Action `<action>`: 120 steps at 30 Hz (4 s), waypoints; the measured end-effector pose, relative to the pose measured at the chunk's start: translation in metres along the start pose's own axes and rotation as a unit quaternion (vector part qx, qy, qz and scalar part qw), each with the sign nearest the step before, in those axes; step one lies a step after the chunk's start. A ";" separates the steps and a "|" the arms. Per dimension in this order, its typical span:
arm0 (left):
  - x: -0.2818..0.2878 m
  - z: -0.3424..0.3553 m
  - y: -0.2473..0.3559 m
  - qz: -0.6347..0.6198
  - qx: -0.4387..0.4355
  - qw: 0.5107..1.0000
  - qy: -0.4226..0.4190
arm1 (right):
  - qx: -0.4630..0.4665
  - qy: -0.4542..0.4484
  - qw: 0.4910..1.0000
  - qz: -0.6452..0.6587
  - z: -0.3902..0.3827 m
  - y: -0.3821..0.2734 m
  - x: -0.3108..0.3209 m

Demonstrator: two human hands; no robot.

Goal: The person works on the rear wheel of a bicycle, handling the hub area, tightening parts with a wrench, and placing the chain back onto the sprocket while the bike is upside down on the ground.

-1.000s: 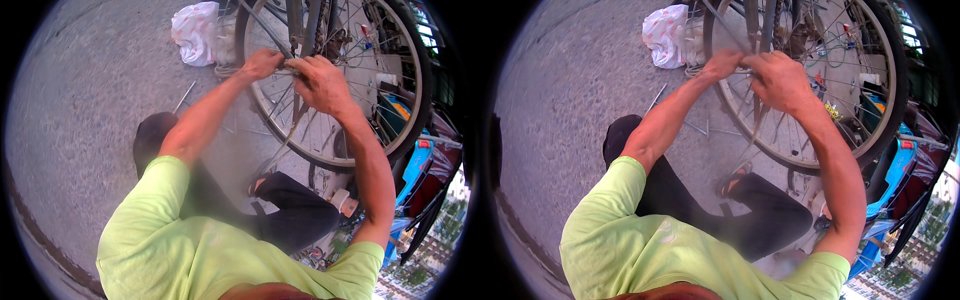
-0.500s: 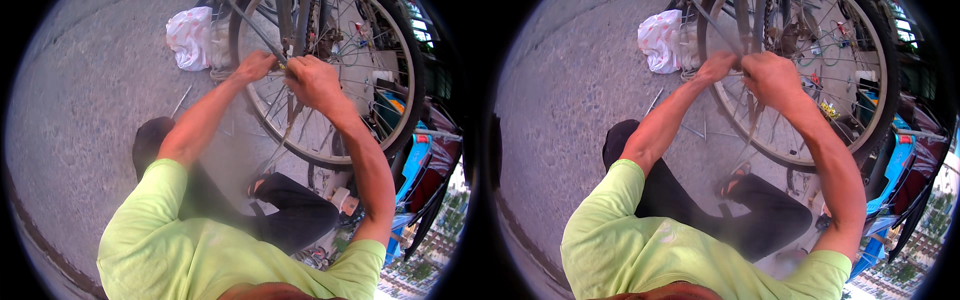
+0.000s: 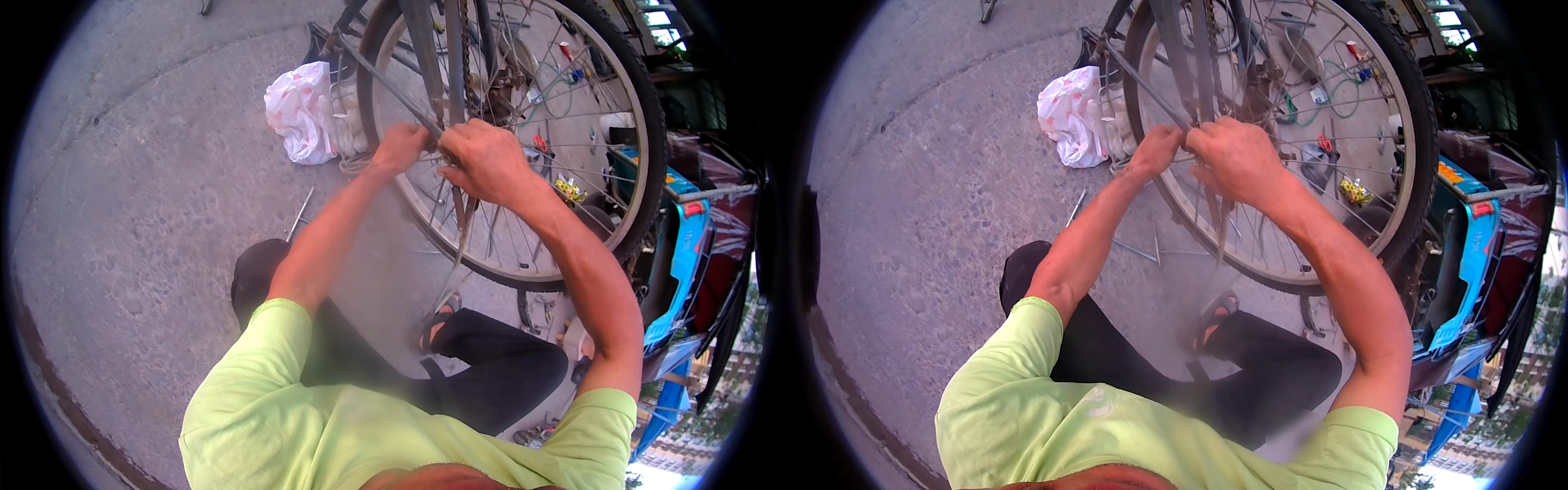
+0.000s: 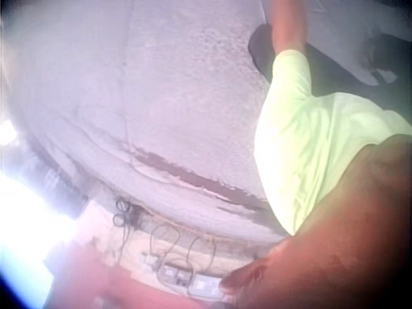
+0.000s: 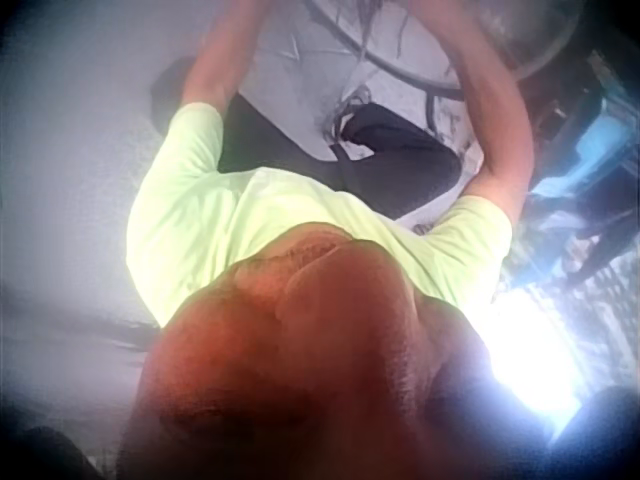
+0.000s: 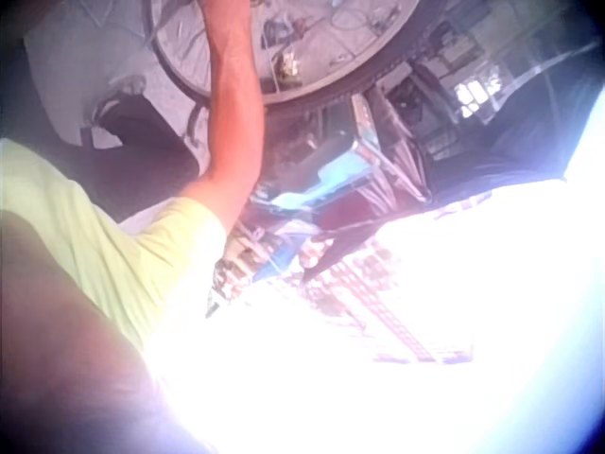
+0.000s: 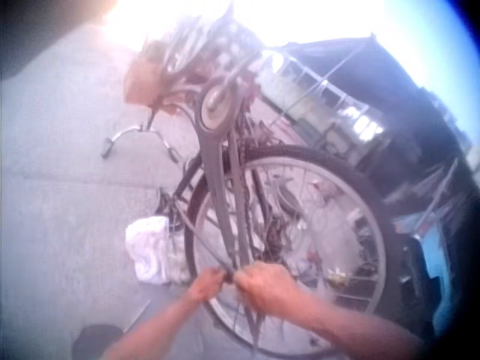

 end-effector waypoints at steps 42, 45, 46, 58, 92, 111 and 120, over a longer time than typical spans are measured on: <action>0.003 0.003 -0.007 0.022 0.008 1.000 0.001 | 0.009 0.069 0.998 -0.008 -0.006 0.002 0.002; 0.001 0.005 -0.010 0.034 0.005 0.999 0.006 | 0.030 0.062 0.998 0.003 -0.009 0.003 0.004; 0.002 0.006 -0.009 0.037 -0.005 0.999 0.010 | 0.030 0.046 0.998 -0.012 -0.009 0.006 -0.002; -0.001 -0.001 -0.005 0.016 -0.001 1.000 0.012 | 0.028 0.052 0.998 -0.029 -0.015 0.006 -0.004; 0.003 0.005 -0.015 0.021 -0.026 0.999 0.029 | 0.050 0.065 0.996 -0.033 -0.013 0.003 -0.005; 0.002 -0.011 0.019 -0.007 0.014 1.000 -0.012 | -0.023 0.080 0.996 -0.026 -0.012 0.004 0.004; 0.002 -0.003 0.000 0.007 0.019 1.000 -0.015 | 0.002 0.032 0.999 -0.013 -0.003 0.004 0.001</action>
Point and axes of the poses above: each hand's wrist, its own z-axis towards the middle knuckle, its own x-axis out of the back of the hand, y = z × x, the point moved 10 cm from there along z, towards the middle knuckle, and after that the axes turned 11 degrees about y, right-handed, at the moved point
